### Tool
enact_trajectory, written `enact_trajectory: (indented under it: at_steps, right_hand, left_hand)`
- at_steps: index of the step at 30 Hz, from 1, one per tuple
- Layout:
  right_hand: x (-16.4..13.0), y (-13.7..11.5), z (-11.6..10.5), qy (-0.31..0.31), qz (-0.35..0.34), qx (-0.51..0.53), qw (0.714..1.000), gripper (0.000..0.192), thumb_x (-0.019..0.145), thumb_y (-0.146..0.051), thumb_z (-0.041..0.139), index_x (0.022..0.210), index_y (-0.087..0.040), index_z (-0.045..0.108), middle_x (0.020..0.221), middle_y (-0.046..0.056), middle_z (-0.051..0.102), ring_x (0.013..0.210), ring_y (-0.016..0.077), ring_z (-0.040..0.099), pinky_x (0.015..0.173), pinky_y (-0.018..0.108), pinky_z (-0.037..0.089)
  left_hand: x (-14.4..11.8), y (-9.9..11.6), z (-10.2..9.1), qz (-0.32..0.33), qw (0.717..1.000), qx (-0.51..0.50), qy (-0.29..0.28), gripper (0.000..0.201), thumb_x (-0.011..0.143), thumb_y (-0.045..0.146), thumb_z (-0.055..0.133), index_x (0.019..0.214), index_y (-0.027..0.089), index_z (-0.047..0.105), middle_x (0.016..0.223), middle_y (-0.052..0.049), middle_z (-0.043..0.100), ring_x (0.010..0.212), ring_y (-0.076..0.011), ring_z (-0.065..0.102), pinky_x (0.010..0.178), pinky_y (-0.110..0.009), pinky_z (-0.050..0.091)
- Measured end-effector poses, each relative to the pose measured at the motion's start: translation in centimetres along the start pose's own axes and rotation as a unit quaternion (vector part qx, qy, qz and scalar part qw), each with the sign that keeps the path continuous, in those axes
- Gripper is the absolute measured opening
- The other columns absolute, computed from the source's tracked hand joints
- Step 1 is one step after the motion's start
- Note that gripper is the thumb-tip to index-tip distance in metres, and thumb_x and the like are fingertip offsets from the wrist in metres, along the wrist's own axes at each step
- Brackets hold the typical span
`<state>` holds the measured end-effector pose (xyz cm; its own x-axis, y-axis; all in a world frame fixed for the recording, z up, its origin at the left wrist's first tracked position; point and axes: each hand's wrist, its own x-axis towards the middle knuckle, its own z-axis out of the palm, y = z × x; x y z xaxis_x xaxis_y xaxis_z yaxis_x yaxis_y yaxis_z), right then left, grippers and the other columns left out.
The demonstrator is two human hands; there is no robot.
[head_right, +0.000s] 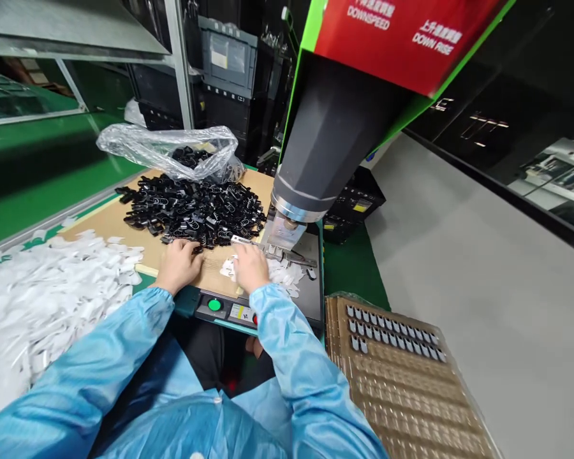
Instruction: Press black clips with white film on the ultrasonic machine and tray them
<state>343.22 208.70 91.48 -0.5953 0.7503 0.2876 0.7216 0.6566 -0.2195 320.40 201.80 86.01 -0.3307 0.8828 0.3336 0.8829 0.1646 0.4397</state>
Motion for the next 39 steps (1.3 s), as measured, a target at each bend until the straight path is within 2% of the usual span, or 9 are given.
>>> enact_trajectory:
  at_steps: [4, 8, 14, 18, 21, 25, 29, 32, 39]
  right_hand:
    - [4.5, -4.5, 3.2, -0.042, -0.041, 0.003, 0.998, 0.057, 0.102, -0.023, 0.064, 0.158, -0.028, 0.054, 0.139, 0.01, 0.063, 0.125, 0.0282, 0.058, 0.108, 0.041, 0.05]
    - [7.2, -6.4, 5.2, -0.075, -0.007, -0.036, 0.996, 0.05, 0.105, -0.031, 0.063, 0.154, -0.031, 0.057, 0.127, 0.01, 0.062, 0.116, 0.0272, 0.061, 0.099, 0.04, 0.053]
    - [8.2, -6.8, 5.3, -0.064, -0.002, -0.067, 0.996, 0.025, 0.108, -0.033, 0.059, 0.129, -0.023, 0.066, 0.124, 0.012, 0.062, 0.115, 0.0271, 0.06, 0.097, 0.04, 0.053]
    - [7.7, -6.6, 4.4, -0.02, 0.027, -0.008, 0.999, 0.023, 0.111, -0.029, 0.05, 0.126, -0.02, 0.066, 0.126, 0.012, 0.065, 0.112, 0.0254, 0.063, 0.097, 0.037, 0.052]
    - [5.4, -5.7, 3.0, 0.052, 0.066, 0.073, 0.994, 0.025, 0.109, -0.023, 0.049, 0.128, -0.023, 0.065, 0.124, 0.008, 0.069, 0.107, 0.0221, 0.065, 0.095, 0.033, 0.052]
    - [-1.4, -1.8, 0.5, 0.132, 0.125, 0.124, 0.975, 0.02, 0.103, -0.021, 0.048, 0.112, -0.024, 0.066, 0.105, 0.004, 0.072, 0.093, 0.0204, 0.067, 0.085, 0.031, 0.05]
    - [-10.3, 4.1, -1.4, 0.2, 0.228, 0.06, 0.951, 0.015, 0.1, -0.025, 0.05, 0.106, -0.022, 0.064, 0.093, 0.005, 0.071, 0.086, 0.0223, 0.065, 0.079, 0.032, 0.046]
    - [-15.3, 7.8, -2.0, 0.211, 0.286, -0.01, 0.935, 0.012, 0.099, -0.027, 0.051, 0.101, -0.022, 0.062, 0.088, 0.005, 0.069, 0.087, 0.0243, 0.063, 0.078, 0.033, 0.042]
    - [-18.6, 10.7, -1.4, 0.185, 0.349, -0.08, 0.915, 0.009, 0.1, -0.024, 0.054, 0.093, -0.023, 0.06, 0.093, 0.007, 0.068, 0.094, 0.0258, 0.058, 0.082, 0.034, 0.04]
  left_hand:
    - [-0.6, -0.7, 0.7, 0.018, 1.0, -0.001, -0.019, 0.036, 0.104, 0.037, 0.051, 0.129, 0.017, 0.069, 0.132, -0.021, 0.064, 0.125, -0.0393, 0.058, 0.098, -0.052, 0.049]
    - [-0.4, -0.4, 0.8, 0.028, 0.999, 0.014, -0.032, 0.025, 0.102, 0.034, 0.052, 0.116, 0.019, 0.067, 0.118, -0.019, 0.069, 0.114, -0.0374, 0.062, 0.093, -0.05, 0.049]
    - [0.1, -1.0, 0.8, 0.032, 0.999, 0.004, -0.039, 0.023, 0.102, 0.036, 0.055, 0.113, 0.019, 0.067, 0.113, -0.017, 0.071, 0.109, -0.037, 0.063, 0.096, -0.05, 0.048]
    - [0.2, -1.2, 0.8, 0.062, 0.996, -0.036, -0.06, 0.024, 0.103, 0.039, 0.055, 0.112, 0.02, 0.067, 0.111, -0.015, 0.071, 0.109, -0.0355, 0.064, 0.1, -0.05, 0.048]
    - [0.1, -1.4, 0.7, 0.118, 0.986, -0.081, -0.08, 0.021, 0.102, 0.039, 0.058, 0.109, 0.021, 0.066, 0.113, -0.013, 0.07, 0.111, -0.033, 0.064, 0.102, -0.048, 0.049]
    - [-0.1, -1.8, 1.0, 0.147, 0.976, -0.136, -0.09, 0.027, 0.1, 0.049, 0.061, 0.103, 0.022, 0.065, 0.114, -0.011, 0.068, 0.111, -0.03, 0.065, 0.101, -0.046, 0.053]
    - [-0.3, -2.6, 1.8, 0.17, 0.972, -0.132, -0.094, 0.026, 0.1, 0.048, 0.058, 0.097, 0.023, 0.068, 0.117, -0.011, 0.069, 0.114, -0.0301, 0.065, 0.105, -0.048, 0.053]
    - [-0.3, -3.2, 2.2, 0.177, 0.973, -0.11, -0.1, 0.028, 0.101, 0.046, 0.054, 0.1, 0.023, 0.07, 0.123, -0.012, 0.071, 0.121, -0.0319, 0.065, 0.112, -0.051, 0.05]
    - [-1.6, -3.3, 1.9, 0.119, 0.982, -0.093, -0.113, 0.046, 0.099, 0.059, 0.053, 0.122, 0.022, 0.064, 0.142, -0.014, 0.07, 0.119, -0.0347, 0.071, 0.103, -0.051, 0.058]
